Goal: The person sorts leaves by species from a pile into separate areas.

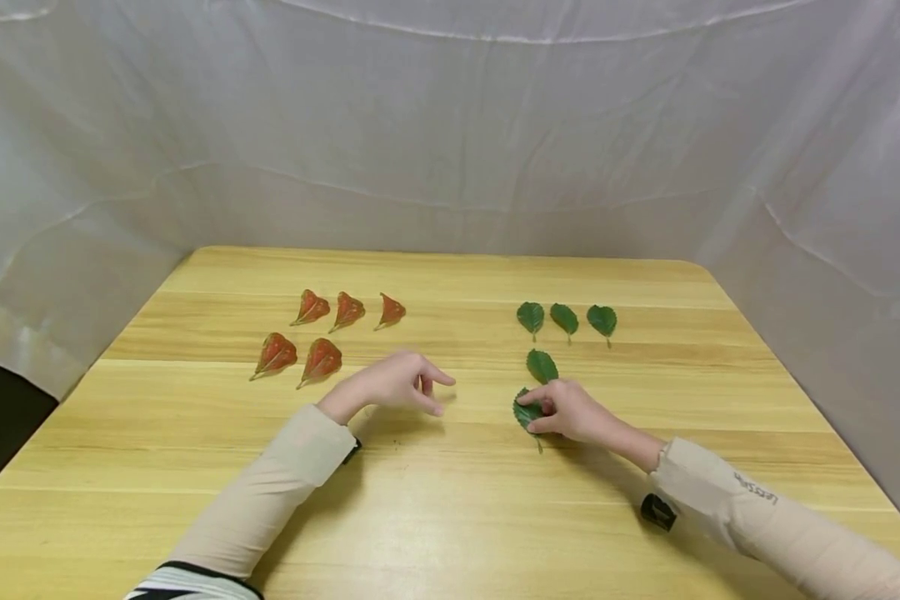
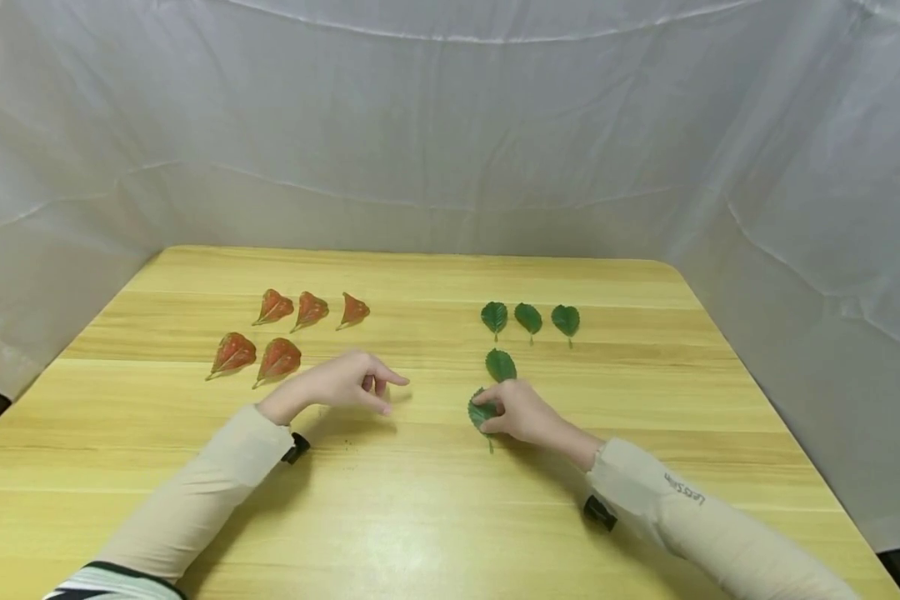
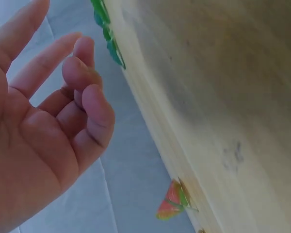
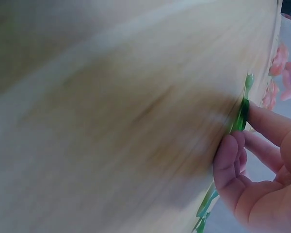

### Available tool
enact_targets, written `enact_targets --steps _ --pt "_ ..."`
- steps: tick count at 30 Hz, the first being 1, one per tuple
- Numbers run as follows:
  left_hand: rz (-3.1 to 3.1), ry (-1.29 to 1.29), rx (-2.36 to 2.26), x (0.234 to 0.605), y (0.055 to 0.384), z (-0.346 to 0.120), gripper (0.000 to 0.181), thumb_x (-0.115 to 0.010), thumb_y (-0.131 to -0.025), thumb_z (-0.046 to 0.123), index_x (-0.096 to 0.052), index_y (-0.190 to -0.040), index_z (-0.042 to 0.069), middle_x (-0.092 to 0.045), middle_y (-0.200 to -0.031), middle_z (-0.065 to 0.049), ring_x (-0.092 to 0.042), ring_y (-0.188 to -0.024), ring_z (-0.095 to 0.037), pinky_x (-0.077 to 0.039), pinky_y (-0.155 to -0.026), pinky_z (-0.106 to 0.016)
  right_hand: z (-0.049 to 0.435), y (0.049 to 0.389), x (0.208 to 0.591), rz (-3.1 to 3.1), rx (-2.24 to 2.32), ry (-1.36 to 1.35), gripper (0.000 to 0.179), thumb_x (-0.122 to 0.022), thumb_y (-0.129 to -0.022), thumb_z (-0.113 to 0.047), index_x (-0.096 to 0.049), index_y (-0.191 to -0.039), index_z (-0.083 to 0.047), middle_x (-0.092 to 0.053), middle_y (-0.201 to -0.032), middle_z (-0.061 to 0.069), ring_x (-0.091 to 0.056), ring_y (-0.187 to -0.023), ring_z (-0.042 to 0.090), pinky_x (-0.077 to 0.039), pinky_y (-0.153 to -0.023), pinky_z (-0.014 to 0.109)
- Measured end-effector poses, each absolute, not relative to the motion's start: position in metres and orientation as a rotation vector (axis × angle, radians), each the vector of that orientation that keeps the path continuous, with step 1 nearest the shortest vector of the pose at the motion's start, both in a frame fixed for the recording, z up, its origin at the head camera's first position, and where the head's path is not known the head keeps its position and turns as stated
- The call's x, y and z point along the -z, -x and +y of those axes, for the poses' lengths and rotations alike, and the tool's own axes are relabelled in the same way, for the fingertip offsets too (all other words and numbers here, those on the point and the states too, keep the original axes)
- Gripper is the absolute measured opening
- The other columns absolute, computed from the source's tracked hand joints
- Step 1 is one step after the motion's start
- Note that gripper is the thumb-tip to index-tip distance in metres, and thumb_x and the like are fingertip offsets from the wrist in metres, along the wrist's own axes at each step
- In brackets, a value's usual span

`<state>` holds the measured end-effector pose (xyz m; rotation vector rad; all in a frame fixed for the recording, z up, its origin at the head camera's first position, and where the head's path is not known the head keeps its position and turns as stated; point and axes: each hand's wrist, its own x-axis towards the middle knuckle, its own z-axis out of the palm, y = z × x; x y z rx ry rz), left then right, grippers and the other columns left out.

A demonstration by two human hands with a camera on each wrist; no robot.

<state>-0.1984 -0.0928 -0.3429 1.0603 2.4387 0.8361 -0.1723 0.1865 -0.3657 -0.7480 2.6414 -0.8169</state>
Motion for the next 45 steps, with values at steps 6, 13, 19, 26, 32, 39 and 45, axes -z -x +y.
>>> enact_targets --steps 6,13,19,26,32,39,45 --pt "2.401 -1.034 -0.786 0.348 0.196 -0.086 0.049 -0.073 -0.074 0.018 -0.058 -0.117 0.0 -0.058 -0.062 0.005 -0.045 -0.051 -0.004 -0.039 -0.051 -0.018 0.187 0.171 0.363 2.643 0.787 0.743 0.039 -0.071 -0.075 -0.008 -0.061 -0.111 0.004 -0.03 -0.048 -0.006 -0.024 -0.044 0.006 -0.023 -0.044 0.018" --pt "2.393 -1.07 -0.716 0.352 0.195 -0.081 0.055 -0.076 -0.07 0.021 -0.058 -0.116 -0.003 -0.05 -0.051 0.005 -0.035 -0.044 -0.003 -0.033 -0.046 -0.016 0.188 0.169 0.36 2.662 0.744 0.761 0.04 -0.071 -0.075 -0.009 -0.061 -0.112 0.003 -0.031 -0.051 -0.004 -0.025 -0.048 0.008 -0.024 -0.047 0.019" --pt "2.384 -1.052 -0.644 0.353 0.195 -0.08 0.058 -0.077 -0.069 0.021 -0.056 -0.117 -0.004 -0.052 -0.051 0.005 -0.037 -0.044 -0.003 -0.034 -0.045 -0.015 0.19 0.165 0.359 2.716 0.687 0.82 0.038 -0.073 -0.072 -0.006 -0.063 -0.109 0.001 -0.049 -0.08 0.005 -0.036 -0.068 0.015 -0.034 -0.055 0.024" --pt "2.348 -0.942 -0.662 0.351 0.196 -0.08 0.059 -0.077 -0.07 0.018 -0.054 -0.121 0.0 -0.041 -0.042 0.004 -0.033 -0.037 -0.004 -0.032 -0.04 -0.015 0.189 0.164 0.356 2.729 0.691 0.79 0.037 -0.074 -0.071 -0.007 -0.065 -0.107 0.001 -0.053 -0.091 0.012 -0.04 -0.077 0.02 -0.037 -0.059 0.027" --pt "2.322 -0.865 -0.681 0.35 0.195 -0.08 0.06 -0.076 -0.07 0.014 -0.052 -0.124 0.001 -0.037 -0.04 0.002 -0.036 -0.035 -0.006 -0.033 -0.039 -0.016 0.191 0.165 0.358 2.704 0.725 0.799 0.038 -0.073 -0.072 -0.007 -0.064 -0.108 0.002 -0.053 -0.083 0.008 -0.039 -0.069 0.017 -0.036 -0.055 0.024" --pt "2.326 -0.862 -0.655 0.348 0.194 -0.079 0.058 -0.076 -0.07 0.011 -0.053 -0.122 0.0 -0.049 -0.045 -0.006 -0.038 -0.036 -0.007 -0.034 -0.04 -0.017 0.191 0.166 0.362 2.642 0.816 0.749 0.038 -0.072 -0.073 -0.006 -0.062 -0.11 0.002 -0.04 -0.052 -0.004 -0.03 -0.049 0.007 -0.027 -0.045 0.019" --pt "2.318 -0.861 -0.66 0.348 0.194 -0.079 0.058 -0.076 -0.07 0.011 -0.054 -0.122 0.001 -0.043 -0.04 0.0 -0.034 -0.034 -0.006 -0.032 -0.039 -0.017 0.194 0.168 0.362 2.626 0.903 0.741 0.035 -0.072 -0.072 -0.001 -0.064 -0.106 0.004 -0.045 -0.055 -0.002 -0.034 -0.051 0.008 -0.03 -0.046 0.02"
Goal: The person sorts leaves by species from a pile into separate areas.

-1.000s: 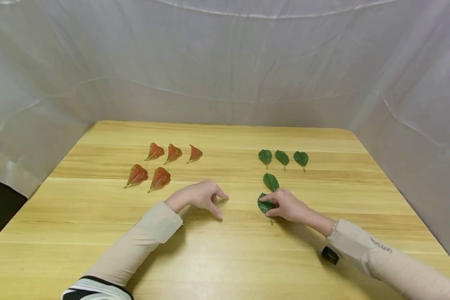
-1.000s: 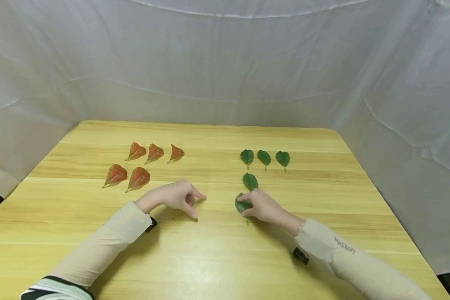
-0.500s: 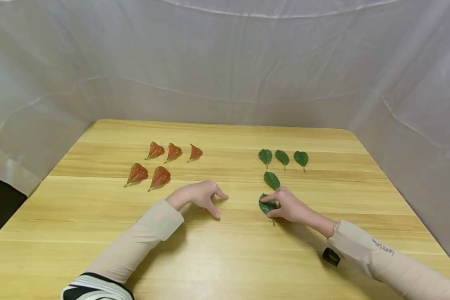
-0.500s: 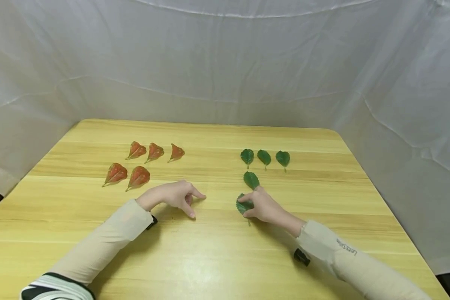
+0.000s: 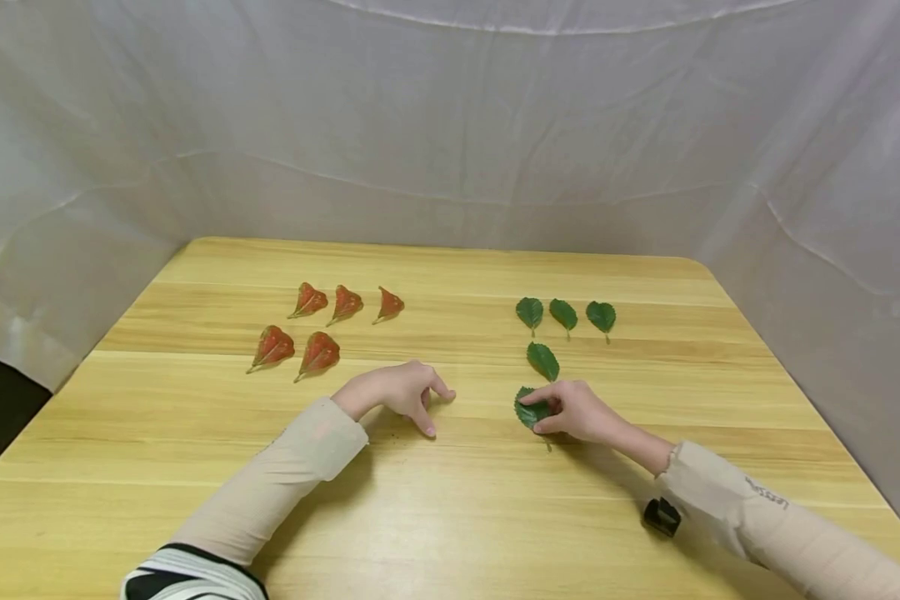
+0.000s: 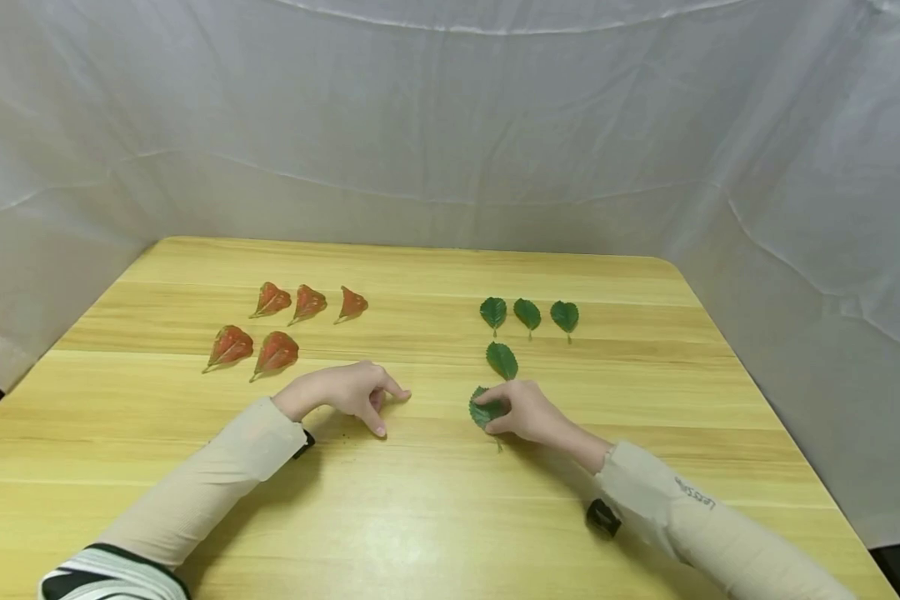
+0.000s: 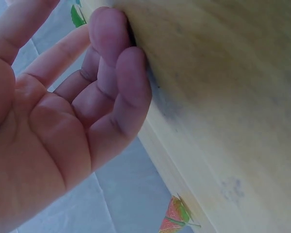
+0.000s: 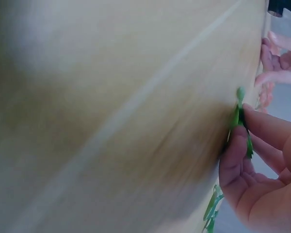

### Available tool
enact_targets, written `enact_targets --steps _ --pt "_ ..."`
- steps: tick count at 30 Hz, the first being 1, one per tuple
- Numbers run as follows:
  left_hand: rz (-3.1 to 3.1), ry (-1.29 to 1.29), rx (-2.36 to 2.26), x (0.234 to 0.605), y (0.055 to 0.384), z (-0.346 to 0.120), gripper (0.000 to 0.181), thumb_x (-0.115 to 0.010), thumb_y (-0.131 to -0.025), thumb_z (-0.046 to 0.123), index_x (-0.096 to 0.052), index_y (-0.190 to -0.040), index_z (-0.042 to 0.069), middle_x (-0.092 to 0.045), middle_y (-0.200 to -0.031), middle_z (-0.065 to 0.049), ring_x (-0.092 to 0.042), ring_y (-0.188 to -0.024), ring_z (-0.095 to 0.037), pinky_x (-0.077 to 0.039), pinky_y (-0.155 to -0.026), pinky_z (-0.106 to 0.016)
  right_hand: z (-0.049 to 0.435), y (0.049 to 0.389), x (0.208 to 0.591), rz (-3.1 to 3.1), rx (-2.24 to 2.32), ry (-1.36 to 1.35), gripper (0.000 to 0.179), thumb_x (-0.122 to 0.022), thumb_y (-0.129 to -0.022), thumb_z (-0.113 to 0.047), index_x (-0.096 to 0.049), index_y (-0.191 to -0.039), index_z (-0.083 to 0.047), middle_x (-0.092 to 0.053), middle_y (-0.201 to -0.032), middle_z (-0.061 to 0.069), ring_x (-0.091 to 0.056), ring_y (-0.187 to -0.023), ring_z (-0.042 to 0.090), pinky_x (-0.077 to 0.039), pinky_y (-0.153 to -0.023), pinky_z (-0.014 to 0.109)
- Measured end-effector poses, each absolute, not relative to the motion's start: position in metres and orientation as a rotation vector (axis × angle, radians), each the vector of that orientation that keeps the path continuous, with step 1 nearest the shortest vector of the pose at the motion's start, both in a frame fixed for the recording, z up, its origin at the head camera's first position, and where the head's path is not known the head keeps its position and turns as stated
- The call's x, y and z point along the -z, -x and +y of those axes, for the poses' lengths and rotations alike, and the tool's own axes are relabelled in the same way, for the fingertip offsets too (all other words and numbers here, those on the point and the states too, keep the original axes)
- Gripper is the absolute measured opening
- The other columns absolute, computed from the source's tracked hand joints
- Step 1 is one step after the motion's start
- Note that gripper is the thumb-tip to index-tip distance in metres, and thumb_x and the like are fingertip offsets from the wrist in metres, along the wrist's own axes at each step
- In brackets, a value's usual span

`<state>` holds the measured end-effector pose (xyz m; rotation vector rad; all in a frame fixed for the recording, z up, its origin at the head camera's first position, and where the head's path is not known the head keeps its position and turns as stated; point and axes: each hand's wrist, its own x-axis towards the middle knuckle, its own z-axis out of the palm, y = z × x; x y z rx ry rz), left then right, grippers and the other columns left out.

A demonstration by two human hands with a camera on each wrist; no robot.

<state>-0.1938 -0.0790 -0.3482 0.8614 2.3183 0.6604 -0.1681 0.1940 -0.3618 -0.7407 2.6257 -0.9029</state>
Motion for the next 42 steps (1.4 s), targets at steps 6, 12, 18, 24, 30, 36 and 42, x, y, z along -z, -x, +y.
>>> enact_targets --steps 6,12,18,24,30,36,42 --pt "2.319 -0.893 -0.657 0.349 0.193 -0.078 0.058 -0.076 -0.069 0.01 -0.053 -0.121 -0.001 -0.046 -0.041 -0.004 -0.032 -0.033 -0.005 -0.031 -0.039 -0.016 0.199 0.17 0.361 2.611 0.986 0.701 0.035 -0.07 -0.073 0.002 -0.062 -0.107 0.005 -0.045 -0.057 -0.001 -0.04 -0.047 0.01 -0.038 -0.045 0.022" --pt "2.326 -0.883 -0.67 0.347 0.191 -0.077 0.057 -0.076 -0.069 0.007 -0.052 -0.12 -0.003 -0.053 -0.048 -0.014 -0.033 -0.032 -0.005 -0.032 -0.04 -0.016 0.208 0.173 0.355 2.537 1.143 0.535 0.037 -0.067 -0.076 0.001 -0.058 -0.112 0.007 -0.049 -0.064 0.004 -0.05 -0.052 0.017 -0.046 -0.049 0.029" --pt "2.356 -0.896 -0.671 0.349 0.191 -0.076 0.057 -0.075 -0.068 0.003 -0.052 -0.119 -0.004 -0.054 -0.048 -0.014 -0.033 -0.032 -0.005 -0.038 -0.042 -0.016 0.22 0.178 0.344 2.496 1.275 0.43 0.043 -0.065 -0.078 0.001 -0.052 -0.117 0.011 -0.048 -0.07 0.007 -0.052 -0.061 0.019 -0.05 -0.055 0.034" --pt "2.362 -0.869 -0.686 0.351 0.19 -0.077 0.056 -0.075 -0.068 0.001 -0.053 -0.119 -0.003 -0.054 -0.049 -0.017 -0.032 -0.032 -0.006 -0.036 -0.04 -0.017 0.231 0.185 0.343 2.496 1.319 0.388 0.044 -0.064 -0.078 0.003 -0.049 -0.119 0.013 -0.052 -0.073 0.01 -0.053 -0.062 0.018 -0.05 -0.057 0.034" --pt "2.364 -0.886 -0.677 0.351 0.19 -0.077 0.055 -0.075 -0.068 0.002 -0.054 -0.118 -0.003 -0.056 -0.05 -0.012 -0.034 -0.033 -0.005 -0.04 -0.043 -0.017 0.242 0.192 0.343 2.49 1.371 0.331 0.045 -0.06 -0.079 0.006 -0.044 -0.12 0.016 -0.054 -0.083 0.013 -0.055 -0.068 0.016 -0.051 -0.061 0.031" --pt "2.359 -0.871 -0.688 0.35 0.189 -0.077 0.056 -0.075 -0.067 0.001 -0.053 -0.119 -0.002 -0.055 -0.05 -0.015 -0.034 -0.033 -0.006 -0.037 -0.041 -0.017 0.255 0.202 0.343 2.479 1.397 0.247 0.046 -0.057 -0.082 0.007 -0.04 -0.123 0.017 -0.052 -0.085 0.012 -0.054 -0.069 0.014 -0.051 -0.063 0.033" --pt "2.354 -0.863 -0.693 0.35 0.189 -0.077 0.056 -0.075 -0.068 0.0 -0.053 -0.119 -0.003 -0.057 -0.05 -0.011 -0.036 -0.033 -0.007 -0.038 -0.041 -0.017 0.261 0.208 0.346 2.445 1.41 0.207 0.047 -0.056 -0.082 0.008 -0.038 -0.124 0.017 -0.052 -0.083 0.012 -0.053 -0.067 0.013 -0.05 -0.062 0.032"
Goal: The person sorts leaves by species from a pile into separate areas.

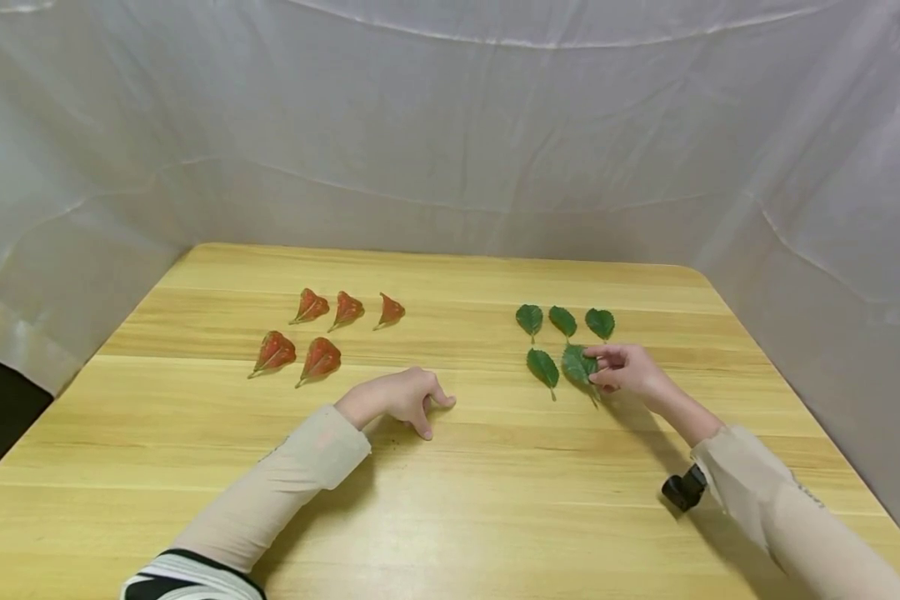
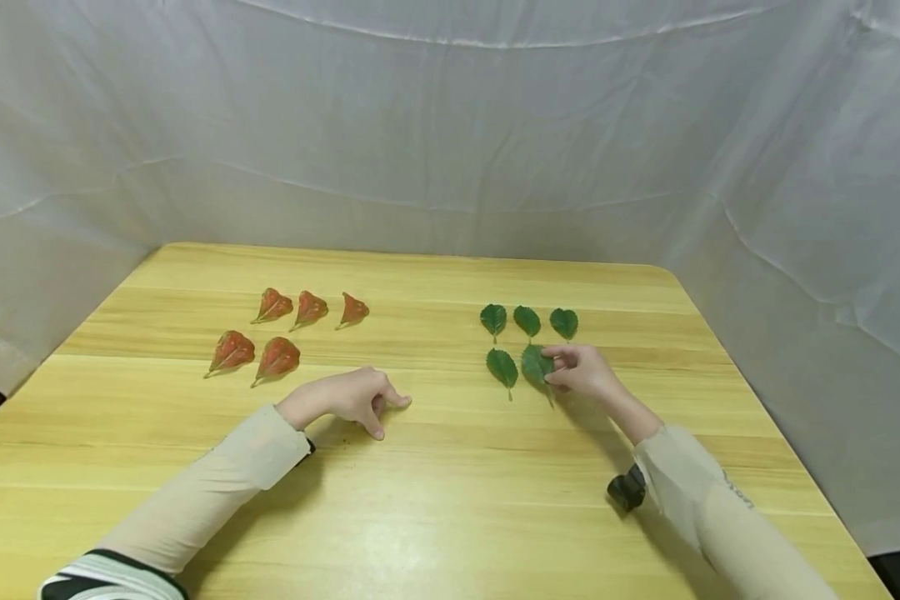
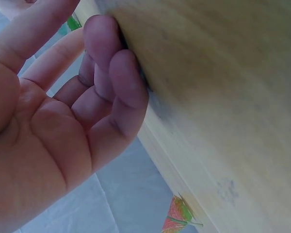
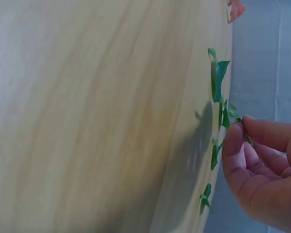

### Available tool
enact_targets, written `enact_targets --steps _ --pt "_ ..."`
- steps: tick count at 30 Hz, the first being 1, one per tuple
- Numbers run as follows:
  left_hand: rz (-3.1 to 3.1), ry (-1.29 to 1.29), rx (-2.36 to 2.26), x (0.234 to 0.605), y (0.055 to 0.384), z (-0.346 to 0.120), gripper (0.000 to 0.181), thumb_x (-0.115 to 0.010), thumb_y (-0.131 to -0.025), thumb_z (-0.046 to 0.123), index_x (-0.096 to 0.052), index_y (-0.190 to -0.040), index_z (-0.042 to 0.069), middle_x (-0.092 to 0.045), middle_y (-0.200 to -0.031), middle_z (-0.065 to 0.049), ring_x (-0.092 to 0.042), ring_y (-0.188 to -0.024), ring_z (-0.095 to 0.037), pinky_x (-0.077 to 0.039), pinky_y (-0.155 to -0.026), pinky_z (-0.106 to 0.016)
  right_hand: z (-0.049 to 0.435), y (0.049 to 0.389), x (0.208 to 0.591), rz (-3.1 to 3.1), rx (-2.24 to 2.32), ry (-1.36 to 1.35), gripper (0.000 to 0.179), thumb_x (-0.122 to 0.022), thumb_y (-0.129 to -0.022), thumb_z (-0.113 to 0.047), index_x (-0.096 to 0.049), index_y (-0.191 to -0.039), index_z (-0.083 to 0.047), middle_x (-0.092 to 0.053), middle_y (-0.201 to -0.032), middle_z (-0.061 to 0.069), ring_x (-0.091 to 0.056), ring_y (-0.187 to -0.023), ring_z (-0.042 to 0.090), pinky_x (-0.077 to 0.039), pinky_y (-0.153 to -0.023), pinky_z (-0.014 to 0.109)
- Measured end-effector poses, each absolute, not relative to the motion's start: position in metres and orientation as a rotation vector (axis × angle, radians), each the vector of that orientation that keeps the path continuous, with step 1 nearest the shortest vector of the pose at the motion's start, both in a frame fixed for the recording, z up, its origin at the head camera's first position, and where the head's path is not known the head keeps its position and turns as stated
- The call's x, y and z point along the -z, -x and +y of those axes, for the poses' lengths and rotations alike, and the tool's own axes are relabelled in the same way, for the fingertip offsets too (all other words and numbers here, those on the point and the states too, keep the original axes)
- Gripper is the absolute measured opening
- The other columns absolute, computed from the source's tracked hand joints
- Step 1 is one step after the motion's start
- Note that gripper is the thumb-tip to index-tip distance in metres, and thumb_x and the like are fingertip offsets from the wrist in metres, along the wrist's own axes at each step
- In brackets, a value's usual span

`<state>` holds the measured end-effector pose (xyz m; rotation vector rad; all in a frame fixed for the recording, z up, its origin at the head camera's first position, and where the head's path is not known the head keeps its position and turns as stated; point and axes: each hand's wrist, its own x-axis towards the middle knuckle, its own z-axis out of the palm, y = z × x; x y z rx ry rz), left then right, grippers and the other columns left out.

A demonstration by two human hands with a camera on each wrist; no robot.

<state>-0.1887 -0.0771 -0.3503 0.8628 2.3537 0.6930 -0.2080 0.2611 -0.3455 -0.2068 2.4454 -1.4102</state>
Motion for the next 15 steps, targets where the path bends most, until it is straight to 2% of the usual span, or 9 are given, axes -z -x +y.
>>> enact_targets --steps 7,15 --pt "2.354 -0.882 -0.697 0.352 0.189 -0.078 0.056 -0.075 -0.068 0.0 -0.052 -0.119 -0.004 -0.058 -0.052 -0.007 -0.035 -0.033 -0.006 -0.041 -0.043 -0.018 0.264 0.214 0.352 2.463 1.372 0.218 0.045 -0.055 -0.08 0.011 -0.039 -0.122 0.02 -0.051 -0.076 0.008 -0.052 -0.062 0.013 -0.05 -0.059 0.03" --pt "2.366 -0.854 -0.697 0.352 0.189 -0.077 0.057 -0.075 -0.067 0.0 -0.053 -0.119 -0.002 -0.055 -0.049 -0.015 -0.033 -0.032 -0.007 -0.037 -0.041 -0.018 0.261 0.215 0.357 2.569 1.214 0.246 0.041 -0.058 -0.078 0.012 -0.044 -0.116 0.021 -0.052 -0.074 0.01 -0.054 -0.062 0.016 -0.051 -0.057 0.029"
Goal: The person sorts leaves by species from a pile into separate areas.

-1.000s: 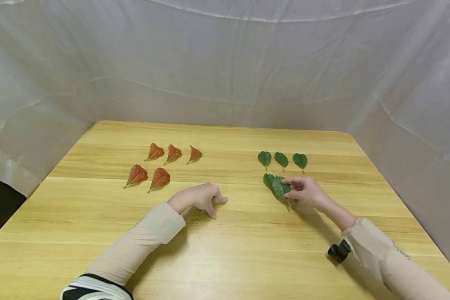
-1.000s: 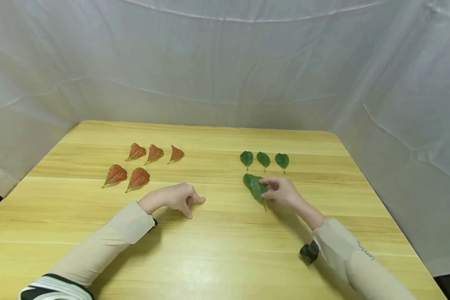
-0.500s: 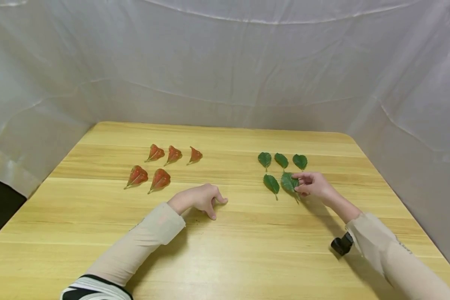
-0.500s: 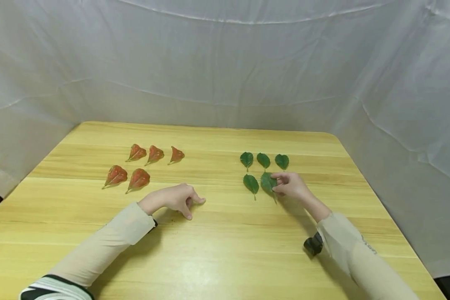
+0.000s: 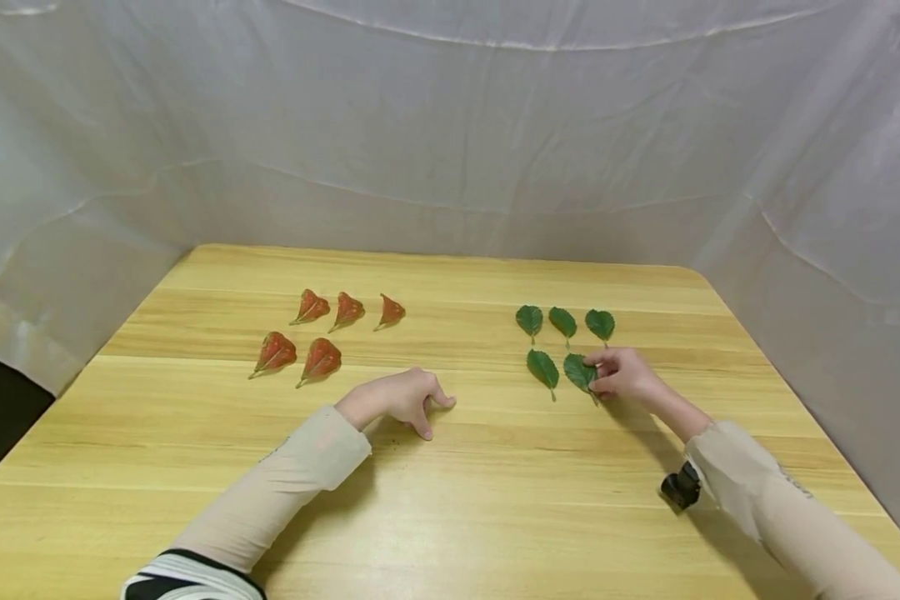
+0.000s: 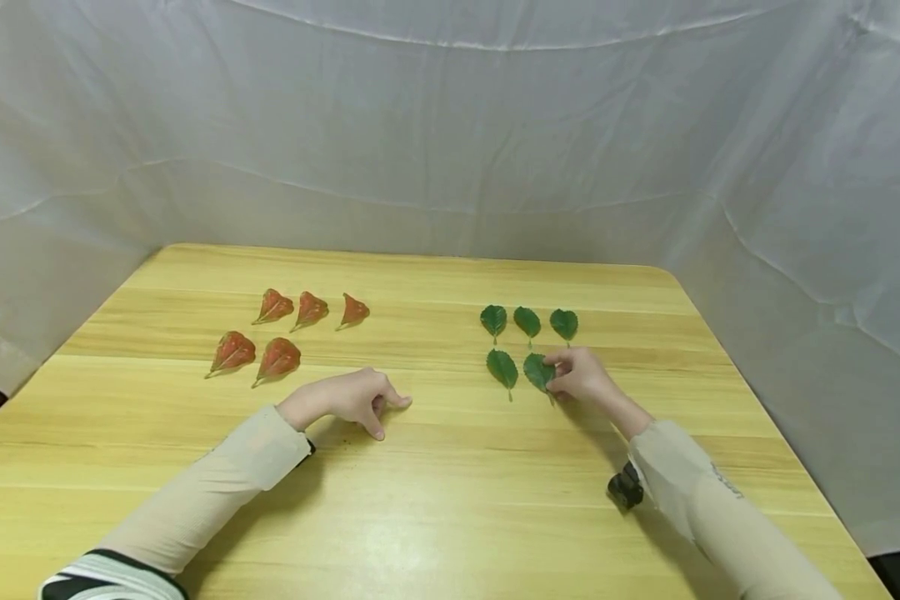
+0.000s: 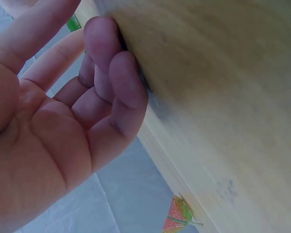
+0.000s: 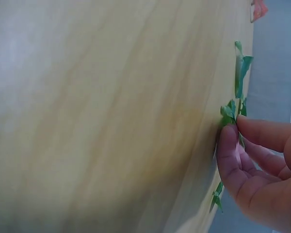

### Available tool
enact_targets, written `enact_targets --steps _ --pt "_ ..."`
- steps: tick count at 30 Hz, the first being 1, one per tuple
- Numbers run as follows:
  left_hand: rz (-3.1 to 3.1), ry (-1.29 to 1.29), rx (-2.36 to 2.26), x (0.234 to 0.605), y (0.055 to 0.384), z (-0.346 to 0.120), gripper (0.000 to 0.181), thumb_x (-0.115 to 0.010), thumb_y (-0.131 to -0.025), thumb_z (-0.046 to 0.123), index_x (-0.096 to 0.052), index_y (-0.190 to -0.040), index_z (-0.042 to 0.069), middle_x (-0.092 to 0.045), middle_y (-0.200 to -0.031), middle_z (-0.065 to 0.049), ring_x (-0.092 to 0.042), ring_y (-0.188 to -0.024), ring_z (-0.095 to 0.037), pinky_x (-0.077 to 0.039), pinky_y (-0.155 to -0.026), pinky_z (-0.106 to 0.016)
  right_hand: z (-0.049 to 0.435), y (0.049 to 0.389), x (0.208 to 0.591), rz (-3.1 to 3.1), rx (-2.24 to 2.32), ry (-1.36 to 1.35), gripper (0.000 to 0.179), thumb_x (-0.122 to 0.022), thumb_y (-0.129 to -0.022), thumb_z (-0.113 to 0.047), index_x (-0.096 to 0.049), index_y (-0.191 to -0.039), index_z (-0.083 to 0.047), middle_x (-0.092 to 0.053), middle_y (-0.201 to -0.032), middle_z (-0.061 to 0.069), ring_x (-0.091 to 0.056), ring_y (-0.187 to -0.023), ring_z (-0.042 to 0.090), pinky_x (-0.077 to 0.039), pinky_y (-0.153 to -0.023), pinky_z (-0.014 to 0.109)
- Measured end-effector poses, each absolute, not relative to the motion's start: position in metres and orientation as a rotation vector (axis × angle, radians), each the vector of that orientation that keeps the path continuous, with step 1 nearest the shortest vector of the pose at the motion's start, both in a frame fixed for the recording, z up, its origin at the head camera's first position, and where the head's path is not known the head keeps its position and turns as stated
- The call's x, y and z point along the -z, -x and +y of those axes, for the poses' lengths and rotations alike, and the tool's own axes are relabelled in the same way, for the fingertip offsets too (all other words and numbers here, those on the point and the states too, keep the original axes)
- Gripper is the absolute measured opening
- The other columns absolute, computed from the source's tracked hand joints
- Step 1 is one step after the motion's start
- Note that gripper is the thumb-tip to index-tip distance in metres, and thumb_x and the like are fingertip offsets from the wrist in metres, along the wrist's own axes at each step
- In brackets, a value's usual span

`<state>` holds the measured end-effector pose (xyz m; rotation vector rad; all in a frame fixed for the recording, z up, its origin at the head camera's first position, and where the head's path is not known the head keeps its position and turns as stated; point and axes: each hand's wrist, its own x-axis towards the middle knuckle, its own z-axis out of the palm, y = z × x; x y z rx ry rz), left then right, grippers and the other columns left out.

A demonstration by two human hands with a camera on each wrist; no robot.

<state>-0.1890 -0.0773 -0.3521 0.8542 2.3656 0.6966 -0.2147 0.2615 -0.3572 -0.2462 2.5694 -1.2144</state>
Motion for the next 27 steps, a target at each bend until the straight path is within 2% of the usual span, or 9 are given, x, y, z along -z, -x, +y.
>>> enact_targets --steps 7,19,23,27 --pt "2.363 -0.848 -0.695 0.3526 0.189 -0.0763 0.057 -0.075 -0.067 0.0 -0.053 -0.119 -0.002 -0.055 -0.049 -0.015 -0.032 -0.032 -0.006 -0.034 -0.039 -0.017 0.2625 0.2153 0.3605 2.615 1.132 0.249 0.039 -0.061 -0.076 0.01 -0.048 -0.112 0.021 -0.05 -0.068 0.007 -0.054 -0.057 0.017 -0.049 -0.054 0.029" --pt "2.379 -0.837 -0.672 0.353 0.1891 -0.0763 0.057 -0.075 -0.068 0.001 -0.053 -0.12 0.0 -0.054 -0.049 -0.013 -0.032 -0.033 -0.007 -0.034 -0.04 -0.017 0.2606 0.2119 0.3582 2.616 1.126 0.197 0.035 -0.061 -0.078 0.008 -0.051 -0.11 0.018 -0.05 -0.079 0.012 -0.055 -0.059 0.016 -0.05 -0.055 0.03" --pt "2.381 -0.853 -0.671 0.355 0.1893 -0.0777 0.057 -0.076 -0.068 0.002 -0.053 -0.12 0.0 -0.052 -0.047 -0.011 -0.032 -0.034 -0.007 -0.033 -0.04 -0.018 0.2592 0.2109 0.3554 2.692 1.064 0.246 0.031 -0.058 -0.081 0.005 -0.052 -0.11 0.017 -0.052 -0.076 0.011 -0.055 -0.059 0.02 -0.049 -0.054 0.032" --pt "2.37 -0.89 -0.669 0.3568 0.1894 -0.0805 0.059 -0.076 -0.068 0.004 -0.053 -0.121 0.0 -0.045 -0.042 -0.003 -0.03 -0.035 -0.007 -0.032 -0.041 -0.017 0.2529 0.21 0.3509 2.801 0.965 0.345 0.031 -0.058 -0.084 -0.002 -0.054 -0.109 0.014 -0.056 -0.076 0.01 -0.055 -0.056 0.024 -0.046 -0.05 0.031"
